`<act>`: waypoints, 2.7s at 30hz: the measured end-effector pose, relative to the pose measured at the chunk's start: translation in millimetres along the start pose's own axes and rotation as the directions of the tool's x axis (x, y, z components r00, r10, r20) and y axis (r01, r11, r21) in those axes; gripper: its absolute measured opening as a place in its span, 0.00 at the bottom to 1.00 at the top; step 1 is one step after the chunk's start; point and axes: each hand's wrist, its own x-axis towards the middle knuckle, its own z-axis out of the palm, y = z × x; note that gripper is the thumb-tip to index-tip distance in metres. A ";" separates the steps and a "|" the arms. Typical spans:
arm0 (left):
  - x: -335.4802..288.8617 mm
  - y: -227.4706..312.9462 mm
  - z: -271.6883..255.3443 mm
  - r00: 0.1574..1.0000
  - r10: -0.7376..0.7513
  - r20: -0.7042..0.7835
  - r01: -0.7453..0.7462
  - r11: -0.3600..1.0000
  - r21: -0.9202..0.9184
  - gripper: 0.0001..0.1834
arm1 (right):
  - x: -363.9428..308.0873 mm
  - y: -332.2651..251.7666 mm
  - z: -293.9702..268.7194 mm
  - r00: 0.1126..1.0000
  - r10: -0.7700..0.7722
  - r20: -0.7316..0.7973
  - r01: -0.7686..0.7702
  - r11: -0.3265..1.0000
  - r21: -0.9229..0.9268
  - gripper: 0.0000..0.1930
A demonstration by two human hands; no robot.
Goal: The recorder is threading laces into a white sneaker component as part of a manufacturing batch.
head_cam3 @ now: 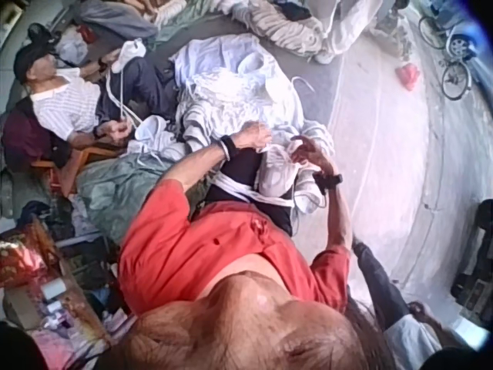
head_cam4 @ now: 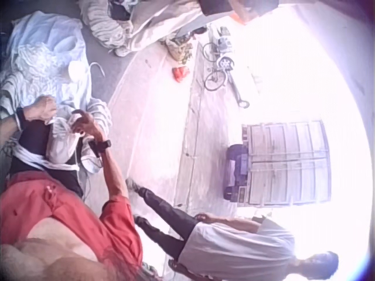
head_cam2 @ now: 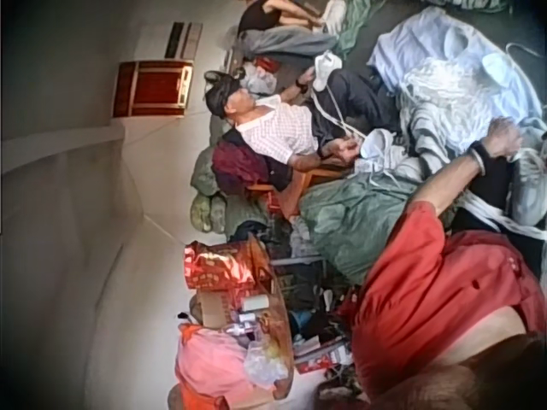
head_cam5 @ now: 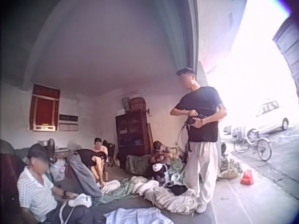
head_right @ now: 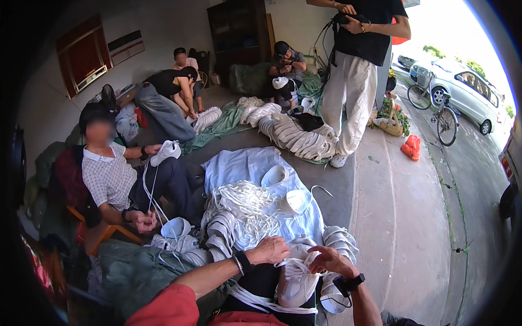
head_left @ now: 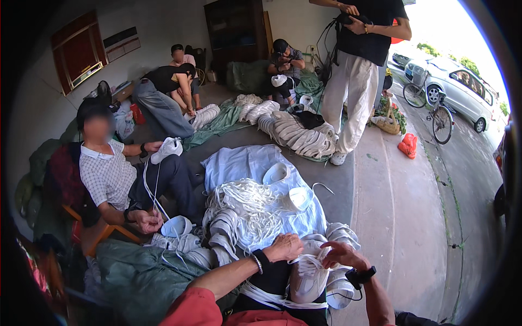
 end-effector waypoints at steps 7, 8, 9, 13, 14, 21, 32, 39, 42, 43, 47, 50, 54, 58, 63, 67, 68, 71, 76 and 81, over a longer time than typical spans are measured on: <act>6.4 16.3 20.0 0.997 0.020 -0.079 -0.009 0.990 0.143 0.09 | 4.2 11.2 5.0 0.996 -0.007 -0.085 -0.003 0.993 -0.116 0.15; 6.6 19.2 19.8 0.997 -0.015 -0.073 0.025 0.991 0.130 0.08 | 7.0 12.0 6.4 0.994 0.014 -0.107 -0.027 0.993 -0.119 0.15; 7.6 22.0 17.5 0.997 -0.027 -0.076 0.035 0.993 0.108 0.08 | 8.1 12.3 7.3 0.995 -0.010 -0.097 0.001 0.996 -0.090 0.15; 2.4 45.3 1.0 0.957 0.125 -0.263 -0.119 0.992 0.042 0.08 | 11.3 12.1 8.6 0.992 0.037 -0.120 -0.044 0.998 -0.053 0.15; 1.9 55.6 -2.5 0.938 0.155 -0.311 -0.146 0.988 0.051 0.08 | 11.7 12.1 8.7 0.987 0.077 -0.141 -0.088 0.993 -0.079 0.15; -5.0 95.2 -6.5 0.965 0.222 -0.139 -0.256 0.912 -0.320 0.05 | 11.6 12.8 2.8 0.992 0.010 -0.122 -0.034 0.981 -0.193 0.18; 38.4 41.7 14.2 0.979 -0.206 -0.002 0.165 0.792 -0.588 0.09 | 9.1 6.3 9.7 0.983 0.048 -0.179 -0.072 0.989 -0.132 0.12; 42.9 43.0 3.1 0.933 -0.169 0.317 0.344 0.668 -0.660 0.07 | 7.9 16.4 9.5 0.980 0.052 -0.193 -0.060 0.998 -0.034 0.12; 42.0 43.7 2.0 0.938 -0.144 0.317 0.333 0.631 -0.701 0.07 | 7.0 15.1 8.5 0.985 0.034 -0.168 -0.039 0.999 -0.022 0.12; 41.5 42.6 1.2 0.932 -0.172 0.320 0.354 0.630 -0.692 0.07 | 6.5 14.1 8.2 0.986 0.031 -0.167 -0.032 0.999 -0.005 0.12; 42.8 39.1 1.8 0.900 -0.144 0.412 0.424 0.517 -0.744 0.07 | 5.9 11.9 10.5 0.981 0.027 -0.195 -0.026 1.000 0.005 0.11; 46.3 38.4 8.6 0.899 -0.143 0.414 0.420 0.549 -0.723 0.06 | 7.8 12.9 15.8 0.962 0.059 -0.267 -0.084 0.993 -0.086 0.11; 48.9 34.2 17.5 0.899 -0.156 0.409 0.421 0.561 -0.712 0.05 | 10.4 14.7 20.4 0.940 0.091 -0.329 -0.141 0.981 -0.133 0.12; 47.1 37.2 20.5 0.905 -0.200 0.374 0.412 0.623 -0.664 0.07 | 8.6 17.1 18.1 0.955 0.039 -0.294 -0.081 0.988 -0.134 0.10; 41.2 34.7 12.0 0.865 -0.469 -0.181 0.356 0.825 -0.438 0.06 | 1.8 26.1 10.2 0.960 -0.013 -0.280 -0.047 0.978 -0.204 0.08; 15.0 -15.2 -17.5 0.726 -0.551 -0.411 0.348 0.810 -0.471 0.04 | 3.0 29.6 12.9 0.943 -0.050 -0.328 -0.007 0.985 -0.173 0.07; 3.9 -24.3 -24.1 0.673 -0.668 -0.318 0.440 0.707 -0.554 0.04 | 3.8 28.2 13.8 0.941 -0.096 -0.323 0.042 0.985 -0.170 0.07; -24.9 -18.7 -28.9 0.668 -0.705 0.239 0.485 0.168 -0.858 0.03 | 6.7 19.5 15.0 0.930 -0.114 -0.350 0.047 0.980 -0.195 0.08; -20.0 11.9 -51.5 0.861 -0.448 0.238 0.275 0.017 -0.961 0.06 | 8.7 -4.1 6.9 0.855 -0.195 -0.480 0.150 0.980 -0.131 0.10; -3.0 40.3 -59.6 0.896 -0.368 0.248 0.322 0.156 -0.934 0.06 | 15.7 -22.5 25.2 0.884 -0.299 -0.359 0.303 0.952 -0.048 0.17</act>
